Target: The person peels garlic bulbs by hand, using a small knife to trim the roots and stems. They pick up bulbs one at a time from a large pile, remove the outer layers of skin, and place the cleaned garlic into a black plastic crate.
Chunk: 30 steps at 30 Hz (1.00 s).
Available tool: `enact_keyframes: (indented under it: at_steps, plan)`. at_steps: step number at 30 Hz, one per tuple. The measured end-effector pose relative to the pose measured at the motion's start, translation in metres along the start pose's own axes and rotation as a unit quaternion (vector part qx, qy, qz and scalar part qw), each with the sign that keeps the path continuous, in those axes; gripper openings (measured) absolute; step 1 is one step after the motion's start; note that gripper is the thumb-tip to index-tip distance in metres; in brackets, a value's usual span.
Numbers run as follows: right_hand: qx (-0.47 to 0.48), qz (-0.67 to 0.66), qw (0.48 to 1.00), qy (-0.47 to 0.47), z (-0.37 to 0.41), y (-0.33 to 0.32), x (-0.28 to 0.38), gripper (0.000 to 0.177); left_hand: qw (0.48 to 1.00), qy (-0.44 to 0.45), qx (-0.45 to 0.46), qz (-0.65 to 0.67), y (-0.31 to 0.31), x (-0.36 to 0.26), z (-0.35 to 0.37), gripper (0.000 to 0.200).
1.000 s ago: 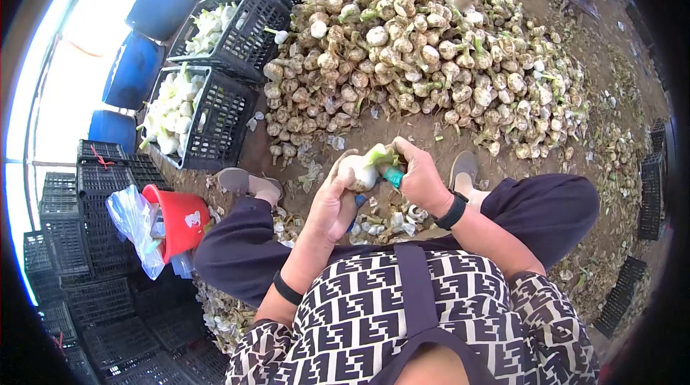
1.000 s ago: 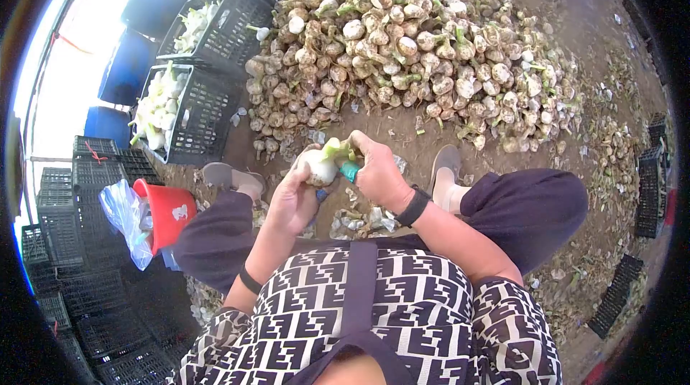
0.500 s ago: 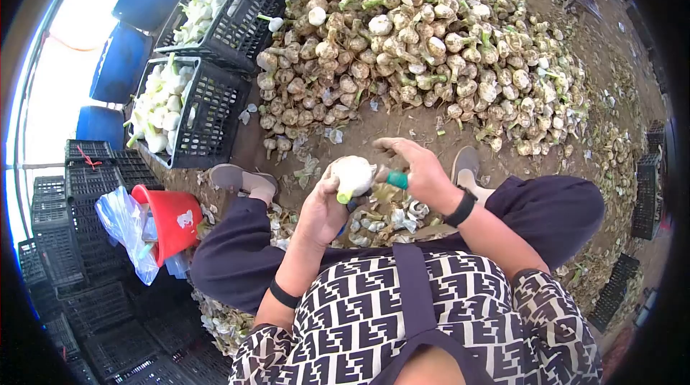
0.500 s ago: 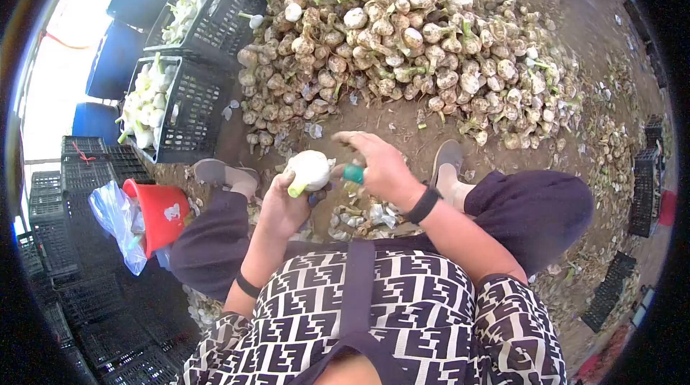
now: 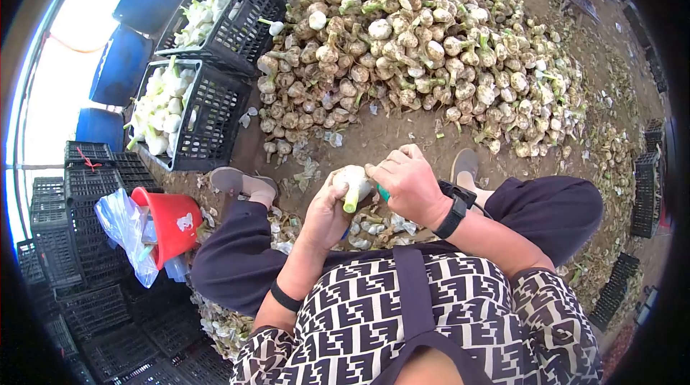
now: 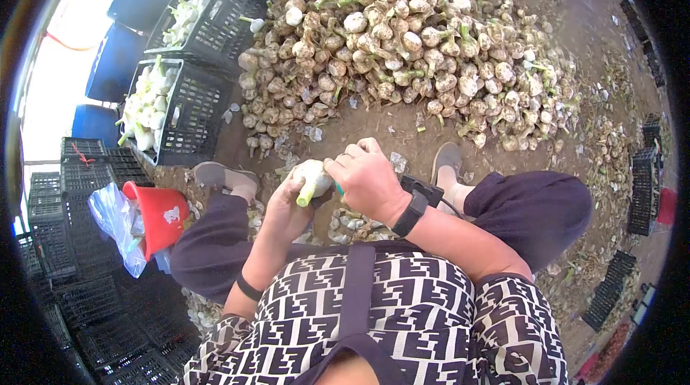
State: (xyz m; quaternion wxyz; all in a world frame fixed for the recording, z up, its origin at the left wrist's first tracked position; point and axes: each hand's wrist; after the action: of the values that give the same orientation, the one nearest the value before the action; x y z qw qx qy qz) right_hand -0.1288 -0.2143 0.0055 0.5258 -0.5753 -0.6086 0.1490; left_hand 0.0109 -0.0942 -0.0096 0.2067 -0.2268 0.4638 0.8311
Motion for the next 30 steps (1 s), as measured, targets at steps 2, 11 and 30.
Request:
enact_keyframes:
  at_steps: [2, 11, 30]
  plan:
    - [0.003, 0.017, 1.000, -0.011, 0.001, 0.001, 0.000, 0.017, 1.000, -0.012, -0.008, -0.003, -0.001, -0.001, 0.002, 0.049]
    - [0.194, 0.139, 0.967, 0.083, 0.019, 0.027, -0.048, 0.008, 0.993, -0.089, 0.057, -0.057, 0.015, -0.009, 0.020, 0.048]
    - [0.029, -0.131, 0.989, 0.056, 0.004, -0.004, 0.007, 0.016, 0.976, -0.040, -0.008, -0.214, 0.019, -0.009, 0.026, 0.060]
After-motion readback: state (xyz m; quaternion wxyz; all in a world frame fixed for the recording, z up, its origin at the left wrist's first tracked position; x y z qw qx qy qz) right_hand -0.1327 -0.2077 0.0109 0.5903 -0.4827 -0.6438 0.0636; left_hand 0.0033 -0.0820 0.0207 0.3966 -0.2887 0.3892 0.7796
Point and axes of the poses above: each hand's wrist, its own z-axis away from the middle knuckle, its own y-axis out of the palm, x = y × z, and after that the axes turned 1 degree about -x, right-handed
